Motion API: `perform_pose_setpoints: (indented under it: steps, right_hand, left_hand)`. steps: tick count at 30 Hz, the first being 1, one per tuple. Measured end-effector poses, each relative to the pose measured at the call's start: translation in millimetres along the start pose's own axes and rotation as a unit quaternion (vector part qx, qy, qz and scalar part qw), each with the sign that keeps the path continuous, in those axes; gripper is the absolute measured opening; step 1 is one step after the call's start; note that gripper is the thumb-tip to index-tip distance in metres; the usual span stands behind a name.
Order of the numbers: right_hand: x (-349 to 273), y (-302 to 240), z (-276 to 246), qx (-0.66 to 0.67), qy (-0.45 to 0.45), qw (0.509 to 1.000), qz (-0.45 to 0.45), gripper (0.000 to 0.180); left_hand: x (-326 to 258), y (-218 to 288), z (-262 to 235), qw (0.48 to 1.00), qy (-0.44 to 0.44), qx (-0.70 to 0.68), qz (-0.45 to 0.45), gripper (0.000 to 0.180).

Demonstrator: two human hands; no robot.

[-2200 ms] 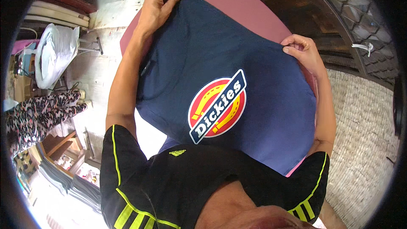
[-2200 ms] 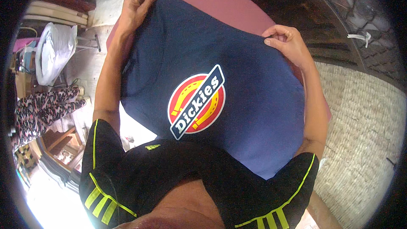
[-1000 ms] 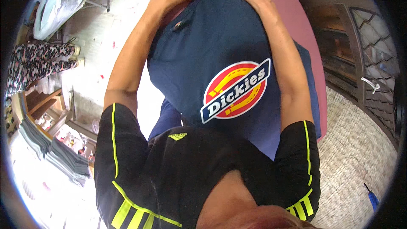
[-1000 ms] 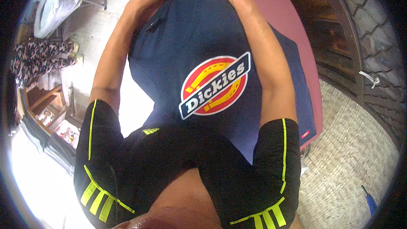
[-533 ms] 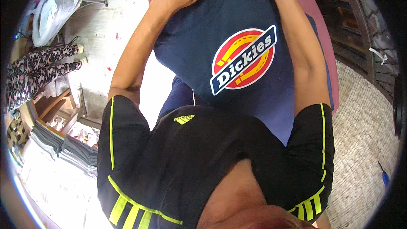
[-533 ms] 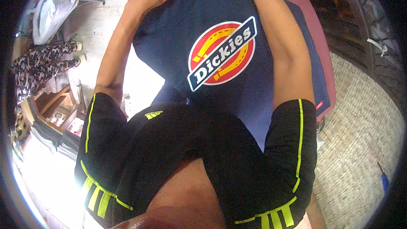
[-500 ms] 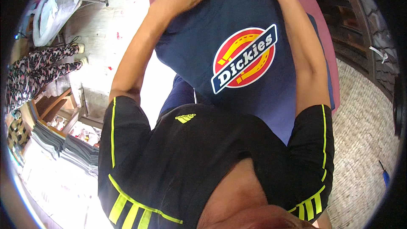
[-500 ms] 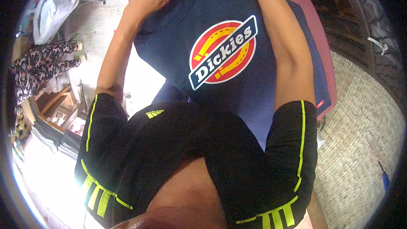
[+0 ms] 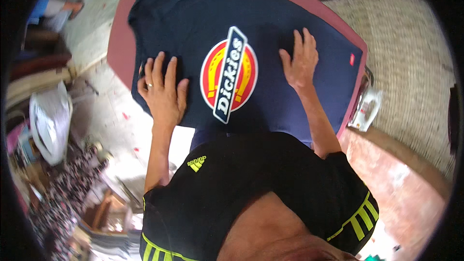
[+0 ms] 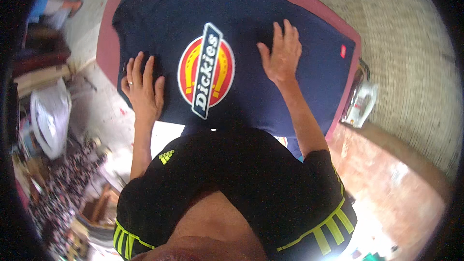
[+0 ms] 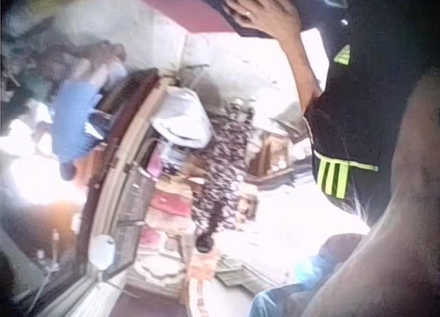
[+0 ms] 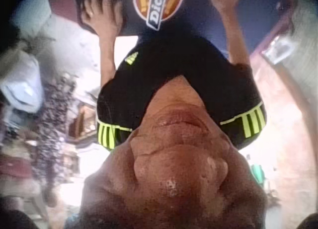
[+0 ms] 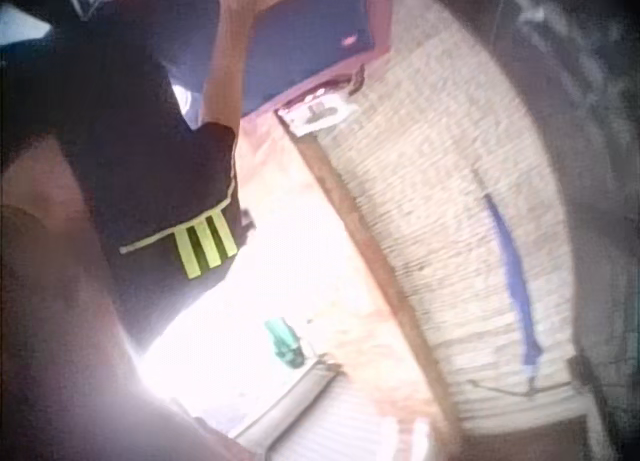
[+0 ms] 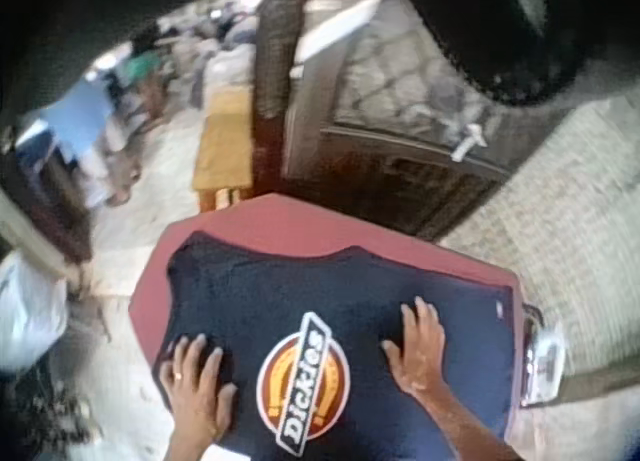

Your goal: The person irons a dark blue Dickies t-shirt on a pink ironing board, smoothing the fabric and using a white steam iron to press the front and sides. The person then places the shirt on a stack and briefly handles a phone and wallet.

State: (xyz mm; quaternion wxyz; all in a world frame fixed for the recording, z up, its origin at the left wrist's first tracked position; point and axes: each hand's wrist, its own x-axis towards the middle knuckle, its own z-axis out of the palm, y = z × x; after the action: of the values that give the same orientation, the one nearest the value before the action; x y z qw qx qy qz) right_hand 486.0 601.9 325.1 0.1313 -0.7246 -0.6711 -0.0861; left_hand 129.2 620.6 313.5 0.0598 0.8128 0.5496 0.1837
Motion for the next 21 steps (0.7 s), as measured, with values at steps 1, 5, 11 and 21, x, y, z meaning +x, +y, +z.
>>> perform_pose_setpoints:
  steps: [1,5,11,21]
  right_hand:
    - [-1.0,-5.3,-2.0,-0.015,-0.008,0.999,0.048,0.063]
    - [31.0,-3.7,21.7,0.015,0.015,0.994,0.107,0.065]
    - [38.2,37.3,34.5,0.028,0.067,0.995,0.075,0.065]
    - [-64.4,228.3,-27.7,-0.155,0.174,0.969,0.082,0.057]
  left_hand:
    - [13.8,17.0,-2.8,0.998,0.006,-0.058,0.032,0.049]
    - [91.7,93.4,21.8,0.966,-0.029,-0.139,0.218,0.052]
    - [188.0,166.9,109.0,0.95,0.004,0.004,0.311,0.061]
    - [179.3,199.8,122.0,0.953,0.014,0.047,0.299,0.071]
